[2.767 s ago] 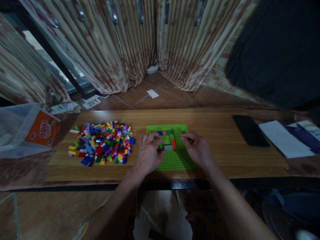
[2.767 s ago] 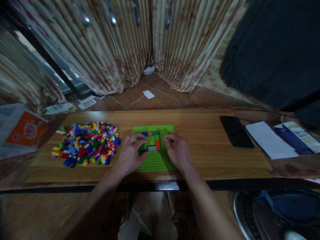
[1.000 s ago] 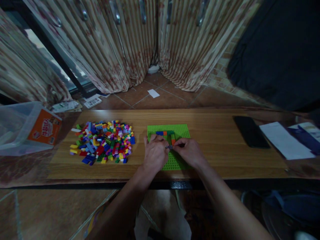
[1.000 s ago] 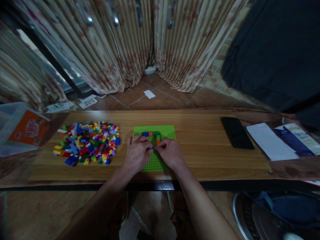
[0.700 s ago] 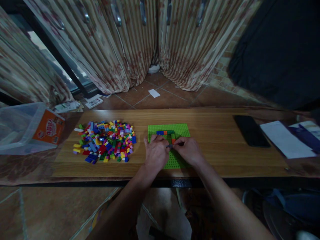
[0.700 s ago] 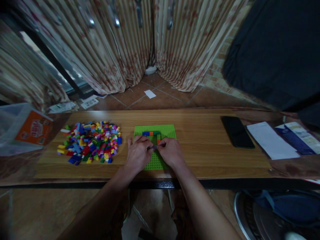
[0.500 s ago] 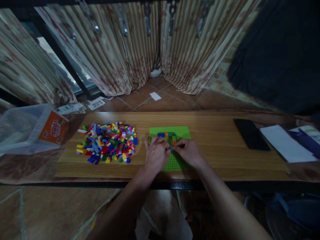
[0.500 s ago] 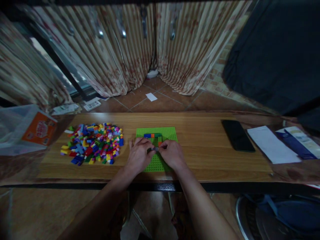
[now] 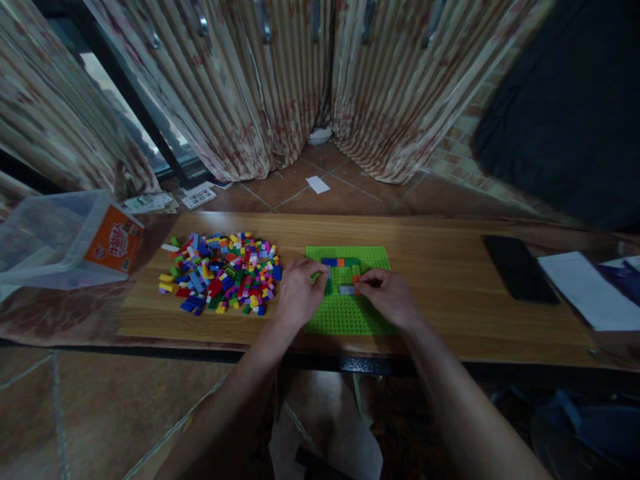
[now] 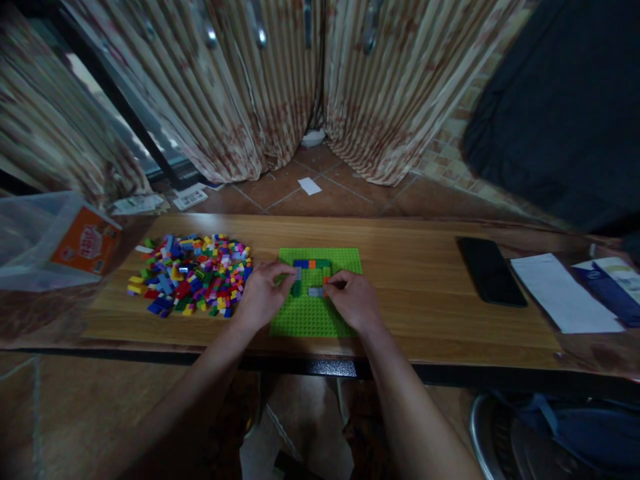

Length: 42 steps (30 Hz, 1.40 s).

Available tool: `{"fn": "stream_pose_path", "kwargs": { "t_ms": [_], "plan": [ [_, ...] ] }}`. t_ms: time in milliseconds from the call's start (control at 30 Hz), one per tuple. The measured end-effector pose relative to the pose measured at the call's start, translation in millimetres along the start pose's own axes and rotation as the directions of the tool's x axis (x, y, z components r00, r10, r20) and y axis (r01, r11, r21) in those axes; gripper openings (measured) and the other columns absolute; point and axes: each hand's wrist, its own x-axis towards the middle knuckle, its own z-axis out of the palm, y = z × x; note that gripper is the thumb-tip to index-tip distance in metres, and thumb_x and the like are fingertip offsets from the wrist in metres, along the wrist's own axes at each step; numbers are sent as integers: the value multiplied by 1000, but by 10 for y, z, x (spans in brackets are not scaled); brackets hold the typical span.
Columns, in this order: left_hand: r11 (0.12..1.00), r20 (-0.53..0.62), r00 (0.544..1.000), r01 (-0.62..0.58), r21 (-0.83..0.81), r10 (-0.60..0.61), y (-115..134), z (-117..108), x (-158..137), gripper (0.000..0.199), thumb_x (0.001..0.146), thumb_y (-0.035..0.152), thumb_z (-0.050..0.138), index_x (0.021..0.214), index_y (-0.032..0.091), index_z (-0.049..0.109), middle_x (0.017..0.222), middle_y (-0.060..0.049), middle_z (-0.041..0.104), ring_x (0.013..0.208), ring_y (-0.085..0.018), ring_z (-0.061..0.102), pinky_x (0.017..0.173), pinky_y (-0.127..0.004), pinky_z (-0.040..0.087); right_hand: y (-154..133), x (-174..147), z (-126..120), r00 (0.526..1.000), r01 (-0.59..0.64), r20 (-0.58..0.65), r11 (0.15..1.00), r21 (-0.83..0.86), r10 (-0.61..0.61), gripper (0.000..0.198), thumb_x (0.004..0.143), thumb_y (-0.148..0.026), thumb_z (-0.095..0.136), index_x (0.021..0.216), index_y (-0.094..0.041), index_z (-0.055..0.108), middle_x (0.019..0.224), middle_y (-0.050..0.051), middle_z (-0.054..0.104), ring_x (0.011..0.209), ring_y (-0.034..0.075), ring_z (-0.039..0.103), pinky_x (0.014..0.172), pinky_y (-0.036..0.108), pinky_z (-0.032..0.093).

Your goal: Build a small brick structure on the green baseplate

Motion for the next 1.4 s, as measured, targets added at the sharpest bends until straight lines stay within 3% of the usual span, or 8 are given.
{"fn": "stream_pose_path", "kwargs": {
  "t_ms": [300, 767, 1100, 1233, 1400],
  "plan": [
    [985, -8, 989, 150, 82, -150, 192, 224, -17, 5, 77, 25, 70, 74, 23, 72, 102, -2, 65, 102, -22, 55, 94, -41, 42, 0, -9, 15, 1000, 6, -22, 1000, -21, -6, 15, 73, -32, 64, 78, -20, 72, 74, 4, 72, 66, 18, 63, 64, 31, 44],
    [988, -15, 992, 127, 88, -126, 171, 274, -42, 8, 78, 23, 69, 71, 21, 67, 100, -1, 64, 100, -20, 55, 91, -39, 40, -29, -13, 83, 999, 15, -42, 999, -45, -17, 12, 73, -28, 63, 76, -20, 71, 76, 4, 73, 67, 17, 63, 64, 30, 44],
    [994, 30, 995, 99, 37, -100, 171, 218, -45, 9, 83, 21, 61, 79, 21, 69, 101, -3, 65, 101, -19, 58, 93, -38, 42, 100, -6, -63, 994, 61, 74, 981, 182, -76, 21, 77, -37, 60, 74, -19, 71, 73, 3, 71, 69, 17, 62, 68, 31, 44],
    [1000, 37, 999, 27, -6, -27, 172, 103, -61, 15, 86, 16, 56, 84, 20, 69, 97, -3, 67, 98, -18, 59, 93, -34, 44, 117, 8, -99, 997, 20, 61, 967, 255, -37, 21, 75, -38, 62, 75, -18, 70, 71, 2, 69, 66, 16, 59, 64, 30, 43],
    [979, 58, 991, -129, 157, 121, 258, 48, -232, 23, 90, 27, 53, 107, 23, 68, 117, -5, 67, 112, -23, 54, 102, -43, 38, 158, 36, -150, 999, -26, -31, 934, 358, 40, 23, 71, -39, 64, 75, -18, 70, 68, 2, 66, 63, 15, 57, 58, 28, 42]
  ]
}}
